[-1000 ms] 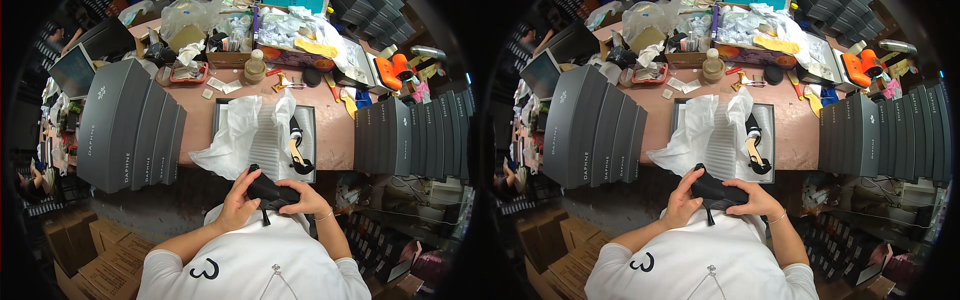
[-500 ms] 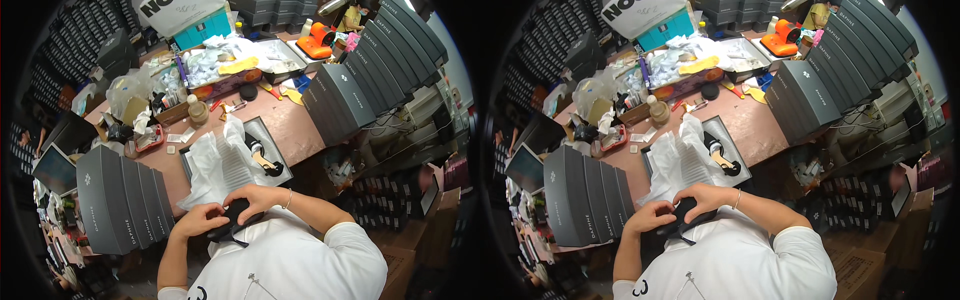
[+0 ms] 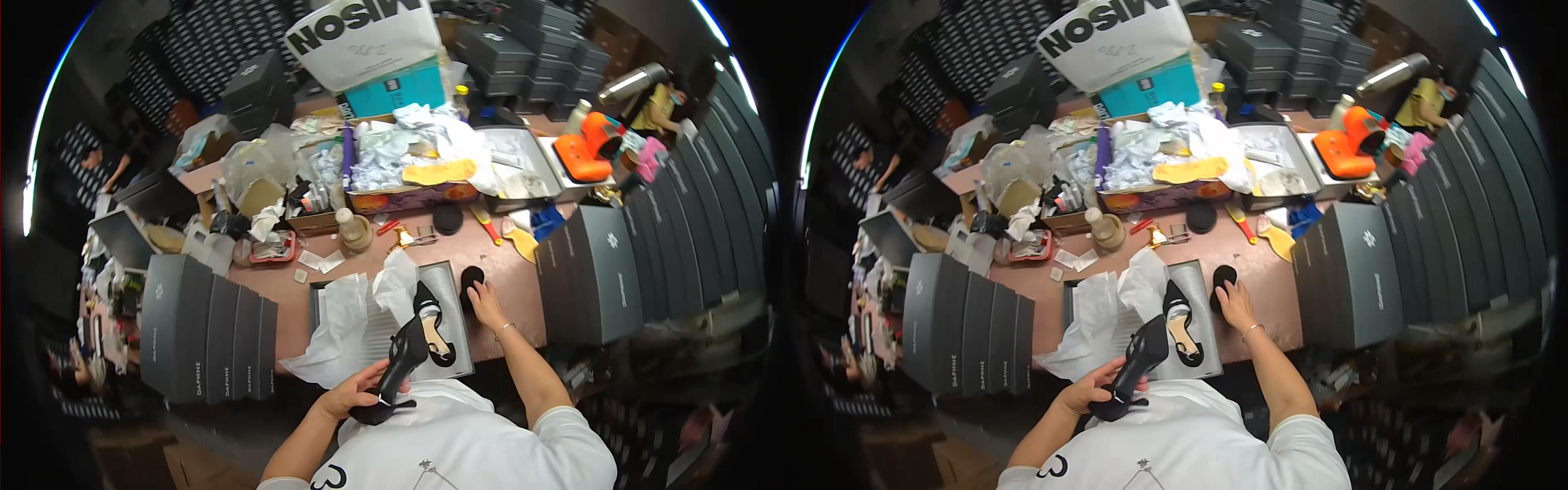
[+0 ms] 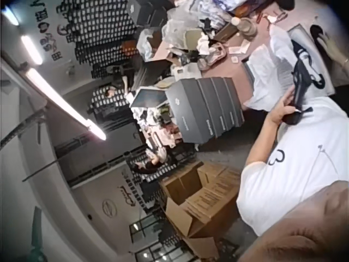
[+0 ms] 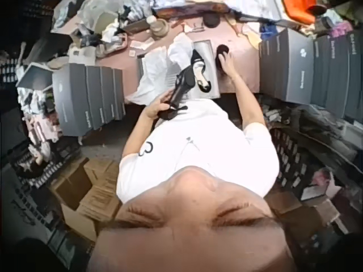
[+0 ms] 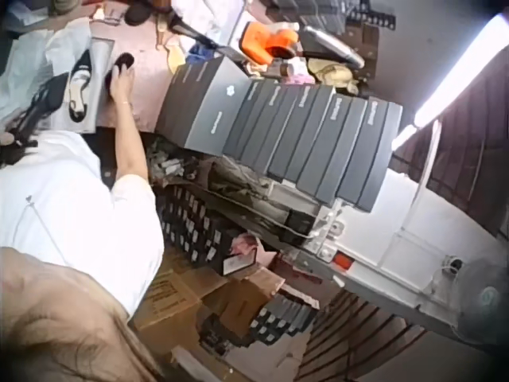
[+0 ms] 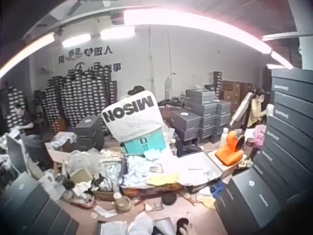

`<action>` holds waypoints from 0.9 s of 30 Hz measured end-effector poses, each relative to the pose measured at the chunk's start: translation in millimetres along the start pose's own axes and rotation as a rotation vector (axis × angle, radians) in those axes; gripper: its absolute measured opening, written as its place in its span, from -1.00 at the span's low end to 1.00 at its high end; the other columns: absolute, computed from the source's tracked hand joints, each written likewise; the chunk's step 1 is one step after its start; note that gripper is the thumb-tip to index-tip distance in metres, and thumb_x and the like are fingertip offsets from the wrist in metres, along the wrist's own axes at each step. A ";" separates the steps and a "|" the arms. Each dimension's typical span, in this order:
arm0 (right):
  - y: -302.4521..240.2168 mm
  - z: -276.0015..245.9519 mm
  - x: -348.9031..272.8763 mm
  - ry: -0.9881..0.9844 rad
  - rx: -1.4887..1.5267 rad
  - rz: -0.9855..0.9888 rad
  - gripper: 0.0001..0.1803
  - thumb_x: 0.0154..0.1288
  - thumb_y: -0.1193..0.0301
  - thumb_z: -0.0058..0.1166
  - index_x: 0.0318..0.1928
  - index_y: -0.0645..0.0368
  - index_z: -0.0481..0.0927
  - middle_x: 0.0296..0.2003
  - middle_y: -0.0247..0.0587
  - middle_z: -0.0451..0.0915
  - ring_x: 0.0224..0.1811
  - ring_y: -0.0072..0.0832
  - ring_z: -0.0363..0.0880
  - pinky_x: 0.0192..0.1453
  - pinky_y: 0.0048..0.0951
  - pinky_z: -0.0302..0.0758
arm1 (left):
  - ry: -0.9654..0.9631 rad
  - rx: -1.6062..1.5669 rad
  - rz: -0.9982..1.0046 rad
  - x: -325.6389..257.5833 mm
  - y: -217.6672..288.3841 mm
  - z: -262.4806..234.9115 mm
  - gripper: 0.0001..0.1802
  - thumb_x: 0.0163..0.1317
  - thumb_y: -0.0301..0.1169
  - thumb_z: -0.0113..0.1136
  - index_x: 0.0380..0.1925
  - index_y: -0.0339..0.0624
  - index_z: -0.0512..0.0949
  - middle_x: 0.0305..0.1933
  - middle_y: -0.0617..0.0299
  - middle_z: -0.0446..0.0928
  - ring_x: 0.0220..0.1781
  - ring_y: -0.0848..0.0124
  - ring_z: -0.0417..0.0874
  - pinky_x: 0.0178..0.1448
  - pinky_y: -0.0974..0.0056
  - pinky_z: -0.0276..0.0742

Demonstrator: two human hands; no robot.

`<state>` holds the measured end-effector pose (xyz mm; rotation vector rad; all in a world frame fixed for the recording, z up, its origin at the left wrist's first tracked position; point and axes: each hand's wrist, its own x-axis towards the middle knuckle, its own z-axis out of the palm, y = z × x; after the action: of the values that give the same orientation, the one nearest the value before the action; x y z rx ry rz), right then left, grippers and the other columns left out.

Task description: Unpacking black high-heeled shoes from a box, inspecting them, and repacking them with tissue paper.

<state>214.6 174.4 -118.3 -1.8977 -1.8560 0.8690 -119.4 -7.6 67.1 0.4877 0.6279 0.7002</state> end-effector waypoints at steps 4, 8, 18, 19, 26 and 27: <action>-41.9 -14.7 -7.9 -0.203 0.202 -0.168 -0.34 0.32 0.09 0.05 0.26 0.28 0.34 0.20 0.32 0.33 0.19 0.14 0.37 0.27 -0.06 0.32 | 0.288 -0.116 0.247 18.0 -4.3 24.0 0.06 -0.09 -0.34 0.43 0.42 -0.13 0.04 0.23 -0.06 0.37 0.16 0.09 0.52 0.12 0.01 0.57; -13.3 54.5 -28.3 -0.215 0.070 -0.261 -0.14 0.13 0.27 0.27 0.32 0.43 0.14 -0.03 0.38 0.47 0.01 0.19 0.46 0.14 -0.01 0.41 | 0.393 -0.243 0.347 37.3 -17.7 28.9 -0.17 0.12 -0.11 0.31 0.32 -0.14 0.16 0.01 0.02 0.47 -0.10 0.19 0.62 -0.08 0.06 0.65; -65.8 -6.1 24.1 -0.466 0.331 -0.248 -0.60 0.31 0.30 0.05 0.03 0.35 0.55 -0.07 0.11 0.62 -0.07 -0.14 0.65 -0.02 -0.32 0.55 | 0.563 -0.218 0.287 68.7 -8.9 38.5 -0.43 0.33 -0.22 0.09 0.25 -0.12 0.16 -0.17 0.12 0.49 -0.12 0.28 0.60 -0.04 0.21 0.59; -54.9 -3.2 30.1 -0.299 0.320 -0.332 -0.64 0.30 0.35 0.07 0.01 0.33 0.56 -0.11 0.05 0.63 -0.12 -0.20 0.66 -0.06 -0.35 0.55 | 0.570 -0.178 0.275 65.4 -3.7 38.7 -0.43 0.32 -0.25 0.12 0.24 -0.12 0.16 -0.16 0.14 0.48 -0.10 0.29 0.60 -0.01 0.22 0.59; -146.4 -39.7 46.7 -0.274 0.612 -0.203 -0.77 0.28 0.45 0.15 -0.10 0.30 0.60 -0.37 -0.27 0.62 -0.40 -0.60 0.55 -0.28 -0.56 0.51 | 0.310 -0.224 0.133 28.7 10.5 4.3 -0.28 0.16 -0.04 0.28 0.17 -0.24 0.27 -0.07 0.12 0.49 -0.03 0.33 0.59 0.09 0.27 0.52; -168.2 -38.7 54.5 -0.278 0.599 -0.243 -0.78 0.28 0.44 0.15 -0.11 0.31 0.60 -0.37 -0.26 0.62 -0.39 -0.60 0.56 -0.27 -0.56 0.51 | 0.254 -0.222 0.130 26.0 11.3 -0.4 -0.31 0.22 -0.09 0.23 0.22 -0.23 0.23 -0.07 0.11 0.49 -0.04 0.31 0.60 0.11 0.26 0.50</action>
<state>107.4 248.5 7.2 -1.2111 -1.6604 1.4554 -109.1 18.6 64.2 0.2365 0.7497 0.9530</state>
